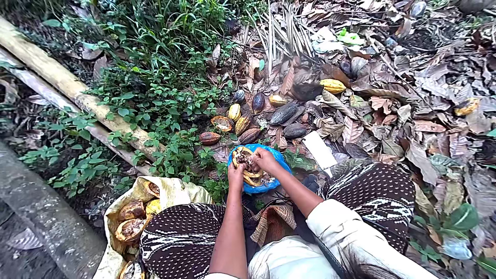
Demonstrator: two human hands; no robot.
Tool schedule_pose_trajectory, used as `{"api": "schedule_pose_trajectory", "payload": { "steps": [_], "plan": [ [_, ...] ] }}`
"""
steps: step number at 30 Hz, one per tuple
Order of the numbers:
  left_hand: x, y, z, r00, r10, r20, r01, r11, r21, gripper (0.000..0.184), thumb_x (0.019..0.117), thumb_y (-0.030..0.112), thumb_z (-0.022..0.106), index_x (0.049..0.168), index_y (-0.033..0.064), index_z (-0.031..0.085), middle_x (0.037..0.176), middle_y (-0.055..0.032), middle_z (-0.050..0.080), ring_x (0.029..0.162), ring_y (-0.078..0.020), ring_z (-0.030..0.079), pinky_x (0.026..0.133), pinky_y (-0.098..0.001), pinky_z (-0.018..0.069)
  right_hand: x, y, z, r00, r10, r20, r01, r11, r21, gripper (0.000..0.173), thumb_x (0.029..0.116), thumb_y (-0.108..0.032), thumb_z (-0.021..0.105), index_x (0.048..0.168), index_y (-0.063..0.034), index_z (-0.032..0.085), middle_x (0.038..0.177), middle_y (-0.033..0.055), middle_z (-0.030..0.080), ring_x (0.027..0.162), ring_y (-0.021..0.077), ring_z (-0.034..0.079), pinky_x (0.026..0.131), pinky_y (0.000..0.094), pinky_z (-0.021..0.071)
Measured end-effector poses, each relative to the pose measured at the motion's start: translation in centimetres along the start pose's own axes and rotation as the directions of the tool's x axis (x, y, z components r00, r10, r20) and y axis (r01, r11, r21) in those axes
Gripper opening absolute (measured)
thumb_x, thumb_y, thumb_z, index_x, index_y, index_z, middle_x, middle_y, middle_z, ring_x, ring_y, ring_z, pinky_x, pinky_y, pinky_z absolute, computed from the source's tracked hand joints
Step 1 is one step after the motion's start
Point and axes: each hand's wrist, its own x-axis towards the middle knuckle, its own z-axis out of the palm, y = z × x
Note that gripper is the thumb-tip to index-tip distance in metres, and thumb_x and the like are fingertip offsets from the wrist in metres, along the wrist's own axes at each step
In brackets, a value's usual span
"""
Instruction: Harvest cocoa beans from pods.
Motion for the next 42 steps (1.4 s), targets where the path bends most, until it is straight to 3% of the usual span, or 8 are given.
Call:
{"api": "schedule_pose_trajectory", "payload": {
  "steps": [4, 8, 14, 19, 26, 32, 37, 42],
  "plan": [
    [0.0, 0.4, 0.2, 0.998, 0.038, -0.048, -0.039, 0.999, -0.032, 0.041, 0.1036, 0.009, 0.046, 0.143, -0.0015, 0.047, 0.127, -0.0221, 0.061, 0.110, -0.0258, 0.064, 0.094, -0.0443, 0.0528, -0.5, -0.2, -0.5, 0.950, -0.305, 0.073, 0.313, 0.929, -0.197, 0.029, 0.0953, 0.002, 0.063, 0.124, 0.0007, 0.071, 0.124, 0.0221, 0.066, 0.118, 0.0358, 0.063, 0.105, 0.0505, 0.0495],
    [0.0, 0.1, 0.2, 0.992, 0.101, -0.074, -0.093, 0.989, 0.115, 0.046, 0.0996, 0.008, 0.053, 0.143, -0.0058, 0.046, 0.134, -0.0275, 0.054, 0.120, -0.0335, 0.058, 0.101, -0.0503, 0.0482, -1.3, -1.1, 0.7, 0.977, -0.181, 0.116, 0.209, 0.926, -0.315, 0.041, 0.0983, -0.009, 0.066, 0.138, -0.0012, 0.061, 0.135, 0.0233, 0.060, 0.122, 0.0395, 0.061, 0.105, 0.0559, 0.0494],
    [-0.2, 0.0, 0.5, 0.989, 0.120, -0.085, -0.097, 0.967, 0.234, 0.053, 0.0943, 0.007, 0.058, 0.143, -0.0067, 0.044, 0.137, -0.0292, 0.052, 0.124, -0.0368, 0.055, 0.104, -0.0521, 0.0458, -1.7, -1.4, 1.7, 0.984, -0.179, -0.012, 0.169, 0.949, -0.266, 0.031, 0.0983, -0.003, 0.062, 0.128, 0.0041, 0.064, 0.130, 0.0253, 0.063, 0.118, 0.0399, 0.064, 0.102, 0.0541, 0.0513],
    [-0.1, 0.2, 0.7, 0.994, 0.096, -0.054, -0.077, 0.956, 0.282, 0.054, 0.0937, 0.006, 0.060, 0.144, -0.0063, 0.044, 0.142, -0.0295, 0.048, 0.127, -0.0386, 0.052, 0.105, -0.0538, 0.0446, -1.5, -0.6, 1.4, 0.982, -0.175, -0.063, 0.154, 0.954, -0.257, 0.017, 0.0892, 0.003, 0.071, 0.105, 0.0082, 0.067, 0.118, 0.0253, 0.067, 0.109, 0.0397, 0.067, 0.097, 0.0544, 0.0529],
    [0.0, 1.3, 0.1, 0.976, -0.085, -0.203, 0.064, 0.992, -0.108, 0.042, 0.0995, 0.002, 0.057, 0.140, -0.0012, 0.047, 0.122, -0.0239, 0.060, 0.103, -0.0302, 0.063, 0.088, -0.0473, 0.0540, -0.6, 0.4, -1.6, 0.987, -0.115, -0.110, 0.124, 0.989, 0.085, 0.014, 0.0917, 0.002, 0.068, 0.105, 0.0054, 0.066, 0.096, 0.0193, 0.068, 0.070, 0.0243, 0.067, 0.068, 0.0419, 0.0583],
    [-0.5, 1.8, 0.4, 0.980, -0.081, -0.183, 0.053, 0.987, -0.151, 0.025, 0.1022, 0.008, 0.055, 0.125, -0.0030, 0.056, 0.105, -0.0190, 0.065, 0.091, -0.0234, 0.066, 0.081, -0.0415, 0.0555, -0.6, -0.2, -0.8, 0.968, -0.231, -0.098, 0.222, 0.970, -0.096, 0.039, 0.0850, 0.002, 0.077, 0.121, 0.0030, 0.064, 0.126, 0.0241, 0.063, 0.118, 0.0388, 0.061, 0.102, 0.0536, 0.0499],
    [-1.1, 2.1, 1.1, 0.994, -0.058, -0.095, 0.047, 0.993, -0.113, 0.024, 0.1072, 0.015, 0.048, 0.119, -0.0026, 0.059, 0.098, -0.0156, 0.066, 0.087, -0.0199, 0.066, 0.079, -0.0390, 0.0557, -0.2, 0.2, -1.0, 0.991, -0.135, 0.003, 0.134, 0.975, -0.179, 0.033, 0.0993, -0.017, 0.068, 0.127, 0.0013, 0.066, 0.117, 0.0242, 0.070, 0.113, 0.0394, 0.067, 0.102, 0.0586, 0.0496],
    [-0.9, 1.8, 1.0, 0.997, -0.065, -0.039, 0.059, 0.988, -0.140, 0.024, 0.1055, 0.009, 0.048, 0.125, -0.0022, 0.056, 0.101, -0.0160, 0.066, 0.087, -0.0196, 0.067, 0.079, -0.0375, 0.0572, 0.0, 1.1, -1.1, 0.987, -0.064, 0.147, 0.076, 0.994, -0.075, 0.035, 0.0940, -0.007, 0.071, 0.127, 0.0036, 0.063, 0.117, 0.0265, 0.069, 0.110, 0.0386, 0.067, 0.099, 0.0571, 0.0516]
  ]
}}
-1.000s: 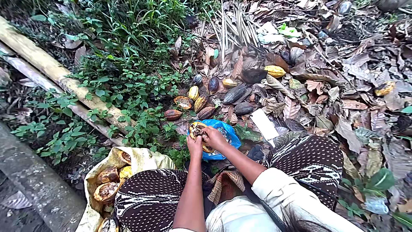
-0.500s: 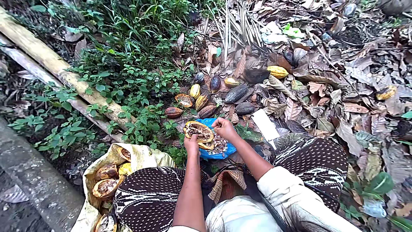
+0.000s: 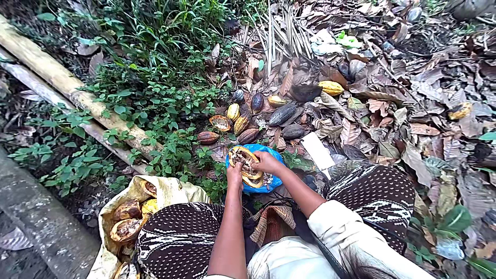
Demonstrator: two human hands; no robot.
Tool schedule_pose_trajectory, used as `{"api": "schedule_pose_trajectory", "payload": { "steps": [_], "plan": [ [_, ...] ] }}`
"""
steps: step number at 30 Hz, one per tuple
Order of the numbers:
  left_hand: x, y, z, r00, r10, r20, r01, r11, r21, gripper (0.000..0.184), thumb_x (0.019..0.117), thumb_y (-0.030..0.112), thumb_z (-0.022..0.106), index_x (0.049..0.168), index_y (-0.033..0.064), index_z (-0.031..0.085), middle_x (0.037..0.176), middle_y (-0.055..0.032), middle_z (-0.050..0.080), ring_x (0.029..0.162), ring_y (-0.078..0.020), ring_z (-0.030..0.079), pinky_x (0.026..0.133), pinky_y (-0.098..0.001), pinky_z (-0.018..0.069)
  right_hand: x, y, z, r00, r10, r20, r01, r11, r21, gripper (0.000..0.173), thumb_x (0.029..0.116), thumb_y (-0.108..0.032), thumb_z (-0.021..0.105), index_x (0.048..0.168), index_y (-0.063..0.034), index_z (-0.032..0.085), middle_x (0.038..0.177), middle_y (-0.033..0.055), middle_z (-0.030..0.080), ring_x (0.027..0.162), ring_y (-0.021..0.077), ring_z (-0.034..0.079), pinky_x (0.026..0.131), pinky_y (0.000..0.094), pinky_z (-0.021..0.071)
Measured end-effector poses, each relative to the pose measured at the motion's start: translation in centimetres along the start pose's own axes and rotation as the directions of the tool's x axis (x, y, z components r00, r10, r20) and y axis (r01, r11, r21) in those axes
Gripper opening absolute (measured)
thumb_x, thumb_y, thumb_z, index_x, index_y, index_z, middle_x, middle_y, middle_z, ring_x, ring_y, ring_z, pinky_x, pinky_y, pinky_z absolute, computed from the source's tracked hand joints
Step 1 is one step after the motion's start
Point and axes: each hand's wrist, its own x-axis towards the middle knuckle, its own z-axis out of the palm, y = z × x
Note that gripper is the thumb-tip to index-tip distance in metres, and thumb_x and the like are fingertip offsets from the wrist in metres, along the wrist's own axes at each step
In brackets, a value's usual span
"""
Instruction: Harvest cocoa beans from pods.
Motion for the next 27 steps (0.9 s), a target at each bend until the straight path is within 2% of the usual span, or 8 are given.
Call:
{"api": "schedule_pose_trajectory", "payload": {
  "steps": [3, 7, 10, 13, 16, 21, 24, 27],
  "plan": [
    [-0.2, 0.0, 0.0, 0.999, -0.016, -0.031, 0.016, 1.000, -0.010, 0.024, 0.1050, 0.007, 0.050, 0.126, -0.0032, 0.055, 0.103, -0.0173, 0.065, 0.088, -0.0202, 0.067, 0.080, -0.0374, 0.0568, -0.3, -0.1, 0.4, 0.998, 0.036, 0.047, -0.038, 0.998, 0.053, 0.045, 0.0893, 0.002, 0.073, 0.132, 0.0053, 0.058, 0.121, 0.0288, 0.066, 0.113, 0.0398, 0.066, 0.100, 0.0564, 0.0506],
    [-0.1, 0.0, 0.1, 0.998, -0.004, -0.055, 0.005, 1.000, 0.006, 0.028, 0.1044, 0.007, 0.051, 0.130, -0.0028, 0.054, 0.106, -0.0188, 0.065, 0.090, -0.0217, 0.066, 0.082, -0.0389, 0.0563, -0.4, -0.3, 1.0, 0.997, 0.065, 0.039, -0.065, 0.998, -0.003, 0.047, 0.0920, -0.001, 0.072, 0.136, 0.0038, 0.056, 0.124, 0.0287, 0.065, 0.117, 0.0412, 0.064, 0.103, 0.0579, 0.0489],
    [-0.4, -0.3, 0.6, 0.997, 0.002, -0.077, -0.003, 1.000, -0.011, 0.028, 0.1059, 0.008, 0.048, 0.131, -0.0035, 0.053, 0.107, -0.0191, 0.064, 0.091, -0.0220, 0.066, 0.083, -0.0396, 0.0560, -0.6, -0.8, 1.7, 0.994, 0.102, -0.049, -0.105, 0.993, -0.049, 0.050, 0.0900, -0.007, 0.076, 0.135, 0.0042, 0.056, 0.122, 0.0298, 0.066, 0.116, 0.0442, 0.064, 0.102, 0.0614, 0.0485],
    [-0.5, -0.5, 0.7, 0.996, -0.006, -0.085, 0.008, 1.000, 0.021, 0.030, 0.1062, 0.009, 0.047, 0.133, -0.0038, 0.053, 0.110, -0.0205, 0.063, 0.095, -0.0232, 0.065, 0.086, -0.0406, 0.0547, -0.8, -0.9, 1.7, 0.992, 0.115, -0.061, -0.117, 0.992, -0.039, 0.047, 0.0912, -0.004, 0.073, 0.135, 0.0041, 0.057, 0.124, 0.0292, 0.065, 0.118, 0.0435, 0.063, 0.104, 0.0598, 0.0480],
    [-0.2, -0.4, 0.5, 0.999, -0.001, -0.038, 0.003, 0.997, 0.071, 0.032, 0.1059, 0.007, 0.046, 0.136, -0.0039, 0.050, 0.112, -0.0214, 0.063, 0.096, -0.0236, 0.065, 0.086, -0.0405, 0.0547, -0.8, -0.8, 1.5, 0.991, 0.111, -0.070, -0.113, 0.993, -0.020, 0.043, 0.0938, 0.003, 0.065, 0.136, 0.0051, 0.057, 0.125, 0.0300, 0.065, 0.119, 0.0431, 0.063, 0.104, 0.0584, 0.0478],
    [-0.1, -0.2, 0.3, 0.999, -0.043, -0.023, 0.045, 0.997, 0.064, 0.028, 0.1066, 0.007, 0.046, 0.132, -0.0033, 0.052, 0.106, -0.0190, 0.063, 0.090, -0.0214, 0.065, 0.081, -0.0382, 0.0553, -0.4, -0.3, 1.1, 0.997, 0.067, -0.048, -0.070, 0.995, -0.067, 0.040, 0.0956, -0.002, 0.065, 0.134, 0.0060, 0.058, 0.126, 0.0292, 0.065, 0.120, 0.0423, 0.063, 0.105, 0.0578, 0.0473],
    [-0.2, 0.0, 0.2, 0.999, -0.040, -0.006, 0.041, 0.998, 0.055, 0.028, 0.1055, 0.006, 0.048, 0.132, -0.0030, 0.053, 0.107, -0.0193, 0.064, 0.092, -0.0220, 0.065, 0.082, -0.0391, 0.0552, -0.2, 0.1, 0.1, 1.000, 0.012, 0.022, -0.015, 0.993, 0.114, 0.040, 0.0972, -0.001, 0.062, 0.136, 0.0059, 0.055, 0.130, 0.0286, 0.061, 0.120, 0.0386, 0.062, 0.104, 0.0547, 0.0482],
    [-0.3, -0.1, 0.3, 0.999, -0.017, 0.039, 0.012, 0.994, 0.107, 0.030, 0.1054, 0.007, 0.050, 0.133, -0.0032, 0.053, 0.113, -0.0205, 0.065, 0.097, -0.0236, 0.066, 0.086, -0.0411, 0.0557, 0.2, 0.7, 0.0, 0.999, 0.003, -0.044, 0.006, 0.976, 0.219, 0.037, 0.0976, -0.010, 0.067, 0.131, 0.0031, 0.060, 0.122, 0.0251, 0.066, 0.112, 0.0347, 0.065, 0.100, 0.0537, 0.0505]
  ]
}}
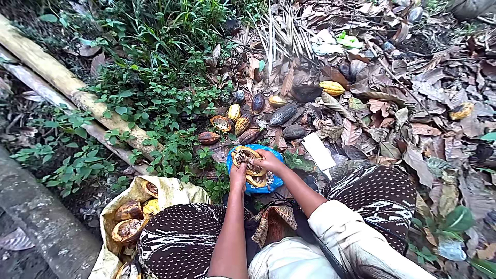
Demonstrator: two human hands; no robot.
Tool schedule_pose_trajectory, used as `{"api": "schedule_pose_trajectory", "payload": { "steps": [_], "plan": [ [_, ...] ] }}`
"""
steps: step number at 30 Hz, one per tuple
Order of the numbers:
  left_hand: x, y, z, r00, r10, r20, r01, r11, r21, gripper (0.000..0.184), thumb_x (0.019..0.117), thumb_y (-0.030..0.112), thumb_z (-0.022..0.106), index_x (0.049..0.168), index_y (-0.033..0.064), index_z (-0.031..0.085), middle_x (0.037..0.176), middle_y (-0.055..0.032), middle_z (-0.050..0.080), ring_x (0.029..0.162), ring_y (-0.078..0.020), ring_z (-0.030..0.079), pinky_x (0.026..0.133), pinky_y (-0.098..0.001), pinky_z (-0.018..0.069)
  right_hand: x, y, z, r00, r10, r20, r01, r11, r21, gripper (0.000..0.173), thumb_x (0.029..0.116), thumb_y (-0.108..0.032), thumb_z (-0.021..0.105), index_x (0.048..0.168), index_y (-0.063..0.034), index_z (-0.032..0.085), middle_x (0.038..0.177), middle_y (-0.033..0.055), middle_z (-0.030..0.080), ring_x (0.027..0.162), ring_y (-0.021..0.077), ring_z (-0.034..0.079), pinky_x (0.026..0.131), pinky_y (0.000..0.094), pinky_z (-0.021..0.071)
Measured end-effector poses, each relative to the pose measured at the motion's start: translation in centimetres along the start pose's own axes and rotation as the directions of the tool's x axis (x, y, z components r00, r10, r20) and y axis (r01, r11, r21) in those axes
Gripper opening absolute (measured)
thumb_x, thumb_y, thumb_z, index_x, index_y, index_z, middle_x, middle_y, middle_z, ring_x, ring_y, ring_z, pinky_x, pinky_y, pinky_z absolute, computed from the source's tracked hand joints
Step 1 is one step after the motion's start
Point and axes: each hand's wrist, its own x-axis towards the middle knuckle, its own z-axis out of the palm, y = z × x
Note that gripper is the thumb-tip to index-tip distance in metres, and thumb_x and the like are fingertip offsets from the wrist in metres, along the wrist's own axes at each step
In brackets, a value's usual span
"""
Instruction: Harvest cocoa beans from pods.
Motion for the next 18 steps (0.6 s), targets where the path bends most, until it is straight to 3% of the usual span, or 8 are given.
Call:
{"api": "schedule_pose_trajectory", "payload": {
  "steps": [4, 9, 18],
  "plan": [
    [0.0, -0.6, 0.2, 0.996, 0.075, 0.049, -0.079, 0.993, 0.086, 0.038, 0.1004, 0.003, 0.055, 0.138, -0.0053, 0.050, 0.129, -0.0254, 0.057, 0.113, -0.0304, 0.061, 0.096, -0.0465, 0.0516, 0.0, 0.7, 0.6, 0.996, 0.033, -0.081, -0.026, 0.997, 0.076, 0.037, 0.0927, -0.006, 0.071, 0.128, 0.0029, 0.061, 0.117, 0.0243, 0.067, 0.107, 0.0331, 0.067, 0.095, 0.0528, 0.0530],
    [0.0, -1.0, 0.6, 0.996, 0.085, 0.019, -0.086, 0.986, 0.140, 0.040, 0.0985, 0.004, 0.058, 0.137, -0.0058, 0.052, 0.134, -0.0275, 0.052, 0.117, -0.0344, 0.057, 0.098, -0.0491, 0.0499, -0.1, 1.1, 2.1, 0.976, 0.140, -0.164, -0.085, 0.949, 0.305, 0.029, 0.0927, -0.002, 0.068, 0.120, 0.0026, 0.059, 0.111, 0.0230, 0.065, 0.098, 0.0305, 0.066, 0.087, 0.0496, 0.0548],
    [0.2, -1.4, 0.0, 0.989, 0.033, 0.142, -0.056, 0.986, 0.158, 0.048, 0.0985, 0.006, 0.055, 0.144, -0.0037, 0.044, 0.138, -0.0280, 0.049, 0.120, -0.0345, 0.056, 0.099, -0.0486, 0.0497, 0.1, 1.6, 2.9, 0.955, 0.184, -0.231, -0.134, 0.967, 0.216, 0.034, 0.0939, -0.007, 0.067, 0.126, 0.0008, 0.060, 0.118, 0.0247, 0.066, 0.108, 0.0345, 0.065, 0.094, 0.0545, 0.0526]
  ]
}}
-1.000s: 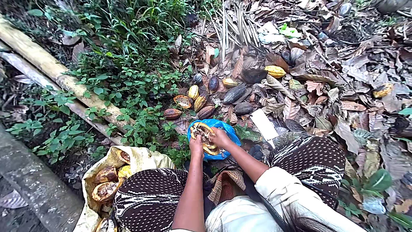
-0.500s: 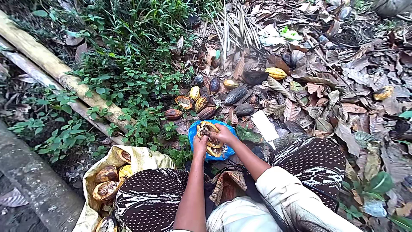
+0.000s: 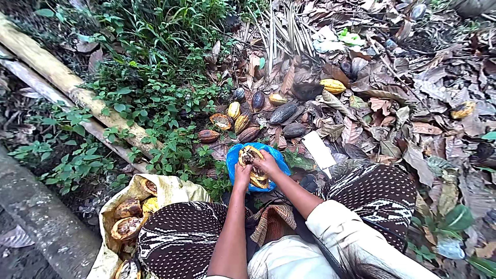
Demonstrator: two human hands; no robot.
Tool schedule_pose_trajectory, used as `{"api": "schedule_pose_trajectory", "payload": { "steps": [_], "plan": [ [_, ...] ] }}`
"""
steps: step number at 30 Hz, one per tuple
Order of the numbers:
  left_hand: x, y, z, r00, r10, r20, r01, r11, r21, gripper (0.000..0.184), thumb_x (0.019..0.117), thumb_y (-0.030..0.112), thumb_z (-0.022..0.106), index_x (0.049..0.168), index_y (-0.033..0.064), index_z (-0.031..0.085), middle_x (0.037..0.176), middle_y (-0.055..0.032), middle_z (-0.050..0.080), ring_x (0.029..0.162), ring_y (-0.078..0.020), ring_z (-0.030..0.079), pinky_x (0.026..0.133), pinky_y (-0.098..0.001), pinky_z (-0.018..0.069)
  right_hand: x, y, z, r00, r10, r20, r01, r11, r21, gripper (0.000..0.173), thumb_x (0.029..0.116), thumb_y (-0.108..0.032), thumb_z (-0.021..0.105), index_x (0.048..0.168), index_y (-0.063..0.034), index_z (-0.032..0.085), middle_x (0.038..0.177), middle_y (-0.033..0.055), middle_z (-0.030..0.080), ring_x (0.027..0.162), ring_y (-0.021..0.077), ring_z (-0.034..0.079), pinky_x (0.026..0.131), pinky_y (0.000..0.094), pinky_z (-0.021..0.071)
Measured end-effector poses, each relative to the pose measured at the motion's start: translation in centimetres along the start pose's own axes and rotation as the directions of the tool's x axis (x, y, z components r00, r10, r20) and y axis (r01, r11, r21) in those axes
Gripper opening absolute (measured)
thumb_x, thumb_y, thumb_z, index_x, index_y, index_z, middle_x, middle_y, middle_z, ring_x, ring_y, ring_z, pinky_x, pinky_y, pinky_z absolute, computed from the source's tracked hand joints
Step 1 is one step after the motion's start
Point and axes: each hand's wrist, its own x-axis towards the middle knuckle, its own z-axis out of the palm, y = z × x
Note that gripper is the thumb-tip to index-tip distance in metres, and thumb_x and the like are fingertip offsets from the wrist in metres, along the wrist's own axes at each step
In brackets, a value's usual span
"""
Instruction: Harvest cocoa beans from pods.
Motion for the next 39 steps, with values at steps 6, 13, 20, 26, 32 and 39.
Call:
{"api": "schedule_pose_trajectory", "payload": {
  "steps": [6, 13, 20, 26, 32, 39],
  "plan": [
    [-0.3, 0.6, 0.2, 0.996, -0.090, -0.026, 0.088, 0.995, -0.043, 0.043, 0.1028, 0.008, 0.051, 0.144, -0.0023, 0.045, 0.132, -0.0270, 0.055, 0.114, -0.0326, 0.060, 0.094, -0.0481, 0.0520, 0.5, -0.1, -0.4, 0.998, 0.022, 0.050, -0.012, 0.979, -0.203, 0.050, 0.0929, -0.018, 0.076, 0.135, 0.0018, 0.057, 0.128, 0.0287, 0.063, 0.120, 0.0407, 0.061, 0.103, 0.0582, 0.0479],
    [0.6, 0.5, -0.3, 0.972, -0.093, -0.217, 0.081, 0.995, -0.066, 0.044, 0.1052, 0.015, 0.052, 0.144, -0.0025, 0.044, 0.135, -0.0295, 0.053, 0.118, -0.0382, 0.058, 0.096, -0.0539, 0.0507, -1.9, -2.3, -1.8, 0.853, -0.520, -0.050, 0.458, 0.790, -0.407, 0.016, 0.0893, -0.003, 0.070, 0.105, 0.0005, 0.072, 0.113, 0.0217, 0.066, 0.112, 0.0402, 0.061, 0.096, 0.0553, 0.0505],
    [0.6, 0.2, -0.6, 0.941, 0.093, -0.324, -0.046, 0.987, 0.151, 0.049, 0.1068, 0.021, 0.050, 0.145, -0.0079, 0.041, 0.145, -0.0325, 0.041, 0.131, -0.0415, 0.046, 0.109, -0.0533, 0.0401, -2.8, -2.1, 1.0, 0.819, -0.447, 0.360, 0.562, 0.495, -0.662, 0.029, 0.1029, -0.012, 0.058, 0.128, -0.0058, 0.070, 0.134, 0.0146, 0.064, 0.124, 0.0363, 0.060, 0.101, 0.0539, 0.0498],
    [0.2, 0.9, -0.5, 0.911, 0.212, -0.353, -0.102, 0.947, 0.306, 0.046, 0.1055, 0.018, 0.053, 0.141, -0.0090, 0.043, 0.146, -0.0321, 0.038, 0.131, -0.0416, 0.046, 0.109, -0.0514, 0.0405, -2.5, -1.6, 0.9, 0.842, -0.385, 0.379, 0.531, 0.463, -0.709, 0.028, 0.1062, -0.017, 0.053, 0.118, 0.0026, 0.070, 0.123, 0.0212, 0.066, 0.121, 0.0391, 0.060, 0.102, 0.0533, 0.0483],
    [0.4, 0.4, -0.7, 0.830, 0.361, -0.426, -0.168, 0.889, 0.425, 0.046, 0.0949, 0.002, 0.060, 0.137, -0.0126, 0.048, 0.148, -0.0331, 0.036, 0.134, -0.0439, 0.042, 0.111, -0.0496, 0.0381, -0.8, -0.4, -1.3, 0.867, -0.347, 0.357, 0.485, 0.429, -0.762, 0.020, 0.1000, -0.007, 0.058, 0.108, 0.0013, 0.074, 0.119, 0.0206, 0.067, 0.118, 0.0409, 0.061, 0.099, 0.0565, 0.0483],
    [0.1, 0.5, -0.4, 0.854, 0.316, -0.412, -0.127, 0.897, 0.424, 0.046, 0.0968, 0.005, 0.061, 0.137, -0.0121, 0.046, 0.148, -0.0333, 0.036, 0.134, -0.0439, 0.043, 0.111, -0.0495, 0.0391, -0.7, 0.6, 0.2, 0.752, -0.525, 0.399, 0.628, 0.388, -0.675, 0.032, 0.0993, -0.002, 0.056, 0.125, -0.0089, 0.073, 0.137, 0.0117, 0.064, 0.114, 0.0375, 0.064, 0.094, 0.0557, 0.0509]
  ]
}}
